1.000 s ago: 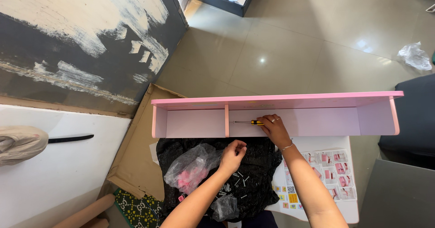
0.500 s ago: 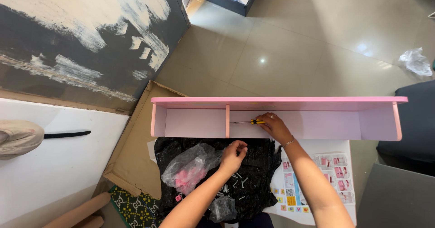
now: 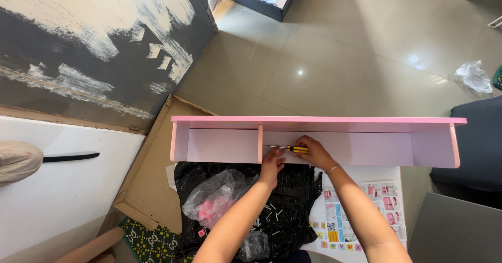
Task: The person assembles a pink plastic storage unit by attaching side panels and shelves using screws and a screwdriver. They align the parts, insert screws, and tighten them to secure the structure.
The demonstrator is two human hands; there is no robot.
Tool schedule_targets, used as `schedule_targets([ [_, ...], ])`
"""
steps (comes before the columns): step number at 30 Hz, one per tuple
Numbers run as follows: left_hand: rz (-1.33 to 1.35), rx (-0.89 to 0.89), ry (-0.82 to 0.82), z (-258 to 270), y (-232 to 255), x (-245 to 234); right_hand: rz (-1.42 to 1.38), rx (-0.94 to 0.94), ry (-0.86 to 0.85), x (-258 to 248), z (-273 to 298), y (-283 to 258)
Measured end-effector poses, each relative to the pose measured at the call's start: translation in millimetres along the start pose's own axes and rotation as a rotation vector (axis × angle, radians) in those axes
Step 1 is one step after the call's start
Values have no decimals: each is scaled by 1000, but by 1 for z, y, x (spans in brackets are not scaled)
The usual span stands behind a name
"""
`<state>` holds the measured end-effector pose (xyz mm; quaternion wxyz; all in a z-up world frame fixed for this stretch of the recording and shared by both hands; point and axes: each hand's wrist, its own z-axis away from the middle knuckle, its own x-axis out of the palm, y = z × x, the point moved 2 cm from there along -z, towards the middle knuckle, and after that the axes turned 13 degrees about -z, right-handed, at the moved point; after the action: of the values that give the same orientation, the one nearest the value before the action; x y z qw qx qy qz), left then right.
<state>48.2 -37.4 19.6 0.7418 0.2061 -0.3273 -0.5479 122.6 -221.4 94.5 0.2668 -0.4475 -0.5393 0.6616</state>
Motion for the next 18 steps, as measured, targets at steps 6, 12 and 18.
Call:
schedule_targets([
  [6,191,-8,10,-12,2,11,-66,246,119,8,5,28],
  [12,181,-12,43,-30,-13,8,-400,412,27,2,-13,40],
  [18,286,119,38,-66,-29,7,527,-418,133,2,5,-12],
])
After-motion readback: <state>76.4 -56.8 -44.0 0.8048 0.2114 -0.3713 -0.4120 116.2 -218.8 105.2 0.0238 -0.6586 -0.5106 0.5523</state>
